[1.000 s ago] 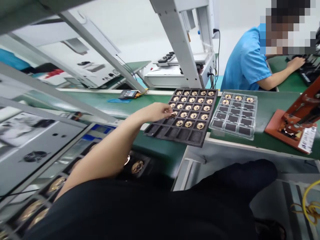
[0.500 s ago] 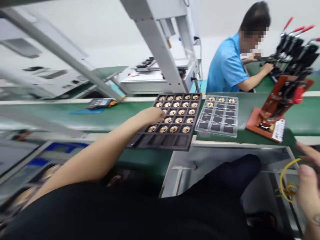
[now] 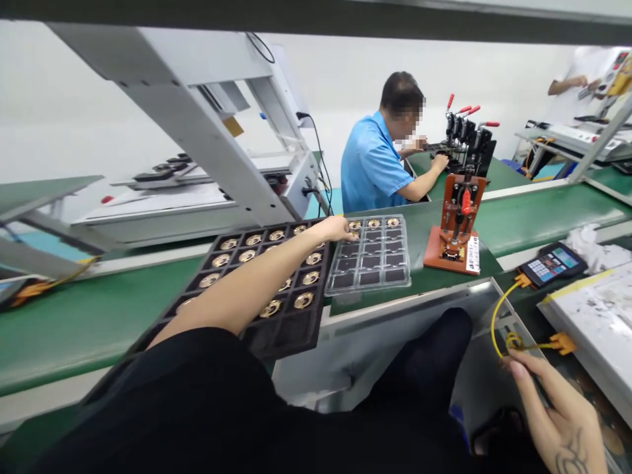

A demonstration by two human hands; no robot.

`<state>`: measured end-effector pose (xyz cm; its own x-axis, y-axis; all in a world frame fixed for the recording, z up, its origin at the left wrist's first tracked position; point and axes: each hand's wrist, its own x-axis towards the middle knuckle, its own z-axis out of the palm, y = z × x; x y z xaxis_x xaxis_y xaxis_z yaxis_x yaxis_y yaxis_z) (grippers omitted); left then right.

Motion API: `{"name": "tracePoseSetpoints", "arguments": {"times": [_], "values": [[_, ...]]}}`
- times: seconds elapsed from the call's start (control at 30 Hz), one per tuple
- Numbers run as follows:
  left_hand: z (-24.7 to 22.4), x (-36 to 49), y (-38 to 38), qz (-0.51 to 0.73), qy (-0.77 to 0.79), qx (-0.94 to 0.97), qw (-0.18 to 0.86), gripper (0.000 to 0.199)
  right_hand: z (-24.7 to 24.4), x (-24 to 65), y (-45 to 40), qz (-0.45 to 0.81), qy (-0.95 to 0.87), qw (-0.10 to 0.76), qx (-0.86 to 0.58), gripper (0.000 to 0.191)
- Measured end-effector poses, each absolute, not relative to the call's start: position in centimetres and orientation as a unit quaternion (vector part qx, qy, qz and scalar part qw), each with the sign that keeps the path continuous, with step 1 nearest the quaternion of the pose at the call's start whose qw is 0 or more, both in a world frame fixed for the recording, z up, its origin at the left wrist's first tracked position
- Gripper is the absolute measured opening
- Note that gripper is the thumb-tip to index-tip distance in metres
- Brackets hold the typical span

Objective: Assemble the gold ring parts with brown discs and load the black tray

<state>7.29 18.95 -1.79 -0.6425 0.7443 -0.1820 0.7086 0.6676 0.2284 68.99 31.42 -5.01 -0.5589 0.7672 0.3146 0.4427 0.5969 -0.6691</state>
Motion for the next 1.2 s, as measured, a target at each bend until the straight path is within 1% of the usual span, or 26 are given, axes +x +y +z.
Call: {"name": "tracePoseSetpoints", "arguments": {"times": [0.1, 0.3, 0.5, 0.6, 0.77, 0.83, 0.9, 0.97, 1.03, 1.1, 1.2], "values": [[-2.3, 7.1, 18.3, 0.043, 0.916, 0.380, 0.121, 0.028, -5.5, 70.2, 31.2, 0.279, -0.828, 0.303, -0.380, 0.034], [-1.6, 7.7, 19.9, 0.022, 0.919, 0.378, 0.110, 0.024, -5.4, 69.7, 31.5, 0.292, -0.829, 0.309, -0.364, 0.035], [-1.3, 7.9, 18.7, 0.039, 0.922, 0.365, 0.125, 0.040, -5.6, 70.5, 30.8, 0.315, -0.805, 0.326, -0.382, 0.036], [-1.4, 8.2, 17.6, 0.061, 0.924, 0.355, 0.126, 0.044, -6.0, 71.1, 30.6, 0.328, -0.794, 0.326, -0.395, 0.038], [-0.1, 9.8, 17.9, 0.084, 0.925, 0.354, 0.108, 0.037, -6.7, 71.9, 30.4, 0.329, -0.787, 0.320, -0.411, 0.038], [1.1, 11.5, 18.8, 0.106, 0.919, 0.371, 0.083, 0.030, -6.8, 72.0, 30.3, 0.340, -0.781, 0.324, -0.412, 0.039], [2.5, 14.2, 20.0, 0.137, 0.903, 0.403, 0.057, 0.018, -6.5, 71.7, 30.2, 0.366, -0.769, 0.330, -0.406, 0.040], [3.9, 18.4, 21.5, 0.183, 0.866, 0.464, 0.047, 0.011, -5.8, 71.0, 30.2, 0.399, -0.753, 0.339, -0.399, 0.042], [5.1, 23.8, 23.2, 0.254, 0.780, 0.570, 0.044, 0.010, -4.6, 69.8, 30.2, 0.427, -0.735, 0.357, -0.388, 0.043], [6.1, 29.6, 24.8, 0.324, 0.633, 0.703, 0.017, 0.004, -3.1, 68.5, 30.2, 0.442, -0.721, 0.385, -0.370, 0.044], [6.9, 37.2, 27.1, 0.372, 0.387, 0.840, -0.077, 0.009, -0.4, 67.0, 30.5, 0.448, -0.715, 0.428, -0.323, 0.043]]}}
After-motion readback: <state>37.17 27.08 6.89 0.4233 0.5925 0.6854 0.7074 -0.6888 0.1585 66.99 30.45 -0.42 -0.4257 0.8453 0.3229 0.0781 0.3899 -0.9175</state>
